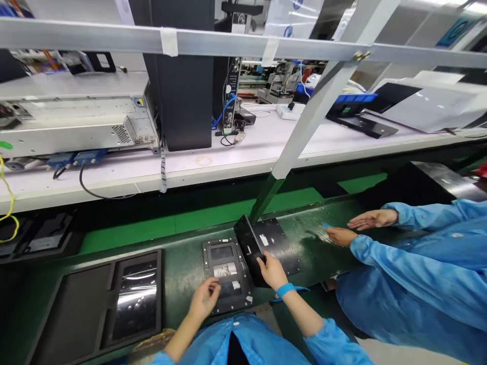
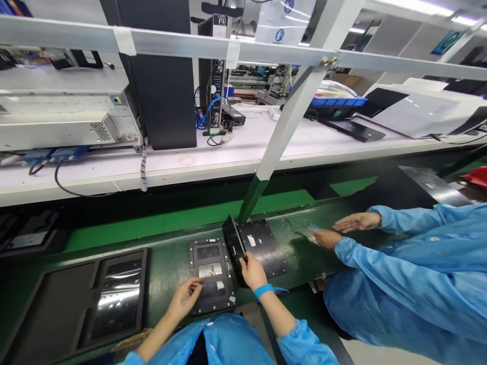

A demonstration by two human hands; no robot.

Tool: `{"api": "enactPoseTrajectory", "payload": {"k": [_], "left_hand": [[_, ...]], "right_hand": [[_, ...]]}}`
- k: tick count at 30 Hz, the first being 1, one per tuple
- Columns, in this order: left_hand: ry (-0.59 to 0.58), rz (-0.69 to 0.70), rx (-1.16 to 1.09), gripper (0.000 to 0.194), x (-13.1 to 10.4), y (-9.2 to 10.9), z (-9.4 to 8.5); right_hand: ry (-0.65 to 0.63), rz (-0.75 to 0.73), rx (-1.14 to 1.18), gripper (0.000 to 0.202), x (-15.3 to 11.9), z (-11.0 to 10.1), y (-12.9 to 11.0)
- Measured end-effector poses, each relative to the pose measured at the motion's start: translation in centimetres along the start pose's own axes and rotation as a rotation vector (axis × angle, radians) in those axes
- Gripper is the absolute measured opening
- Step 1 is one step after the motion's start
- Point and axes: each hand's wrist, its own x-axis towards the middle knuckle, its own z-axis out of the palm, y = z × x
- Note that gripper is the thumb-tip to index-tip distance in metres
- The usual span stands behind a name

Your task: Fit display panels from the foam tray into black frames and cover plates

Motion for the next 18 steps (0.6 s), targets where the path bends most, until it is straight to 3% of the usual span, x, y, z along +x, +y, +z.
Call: {"api": "enactPoseTrajectory", "payload": {"k": [2,4,6,8,12,14,18], "left_hand": [[-0.106,0.031,-0.11,0.038,1.8,1.9,3.4],[-0.132,0.04,-0.164,0.059,2.8,3.6,5.6],[-0.132,0.006,-0.278,0.081,3.2,5.2,6.8],[-0.054,-0.007,-0.43,0.088,3.2,6.3,7.5],[0.158,-0.082,-0.515,0.087,2.7,5.3,7.9],[0.167,-0.18,-0.457,0.081,2.0,3.5,7.9],[0.217,-0.294,-0.255,0.076,0.2,0.0,7.4]], "right_hand": [[0.012,-0.107,0.089,0.036,-1.5,-1.9,1.1],[0.032,-0.172,0.224,0.043,-3.4,-3.9,2.0],[0.074,-0.158,0.378,0.049,-5.2,-5.3,2.5],[0.154,-0.084,0.491,0.055,-6.3,-5.4,2.5],[0.254,0.163,0.391,0.066,-6.8,-1.7,2.2],[0.187,0.244,0.259,0.065,-6.7,0.9,2.2],[-0.034,0.272,0.064,0.054,-6.2,4.8,1.6]]}}
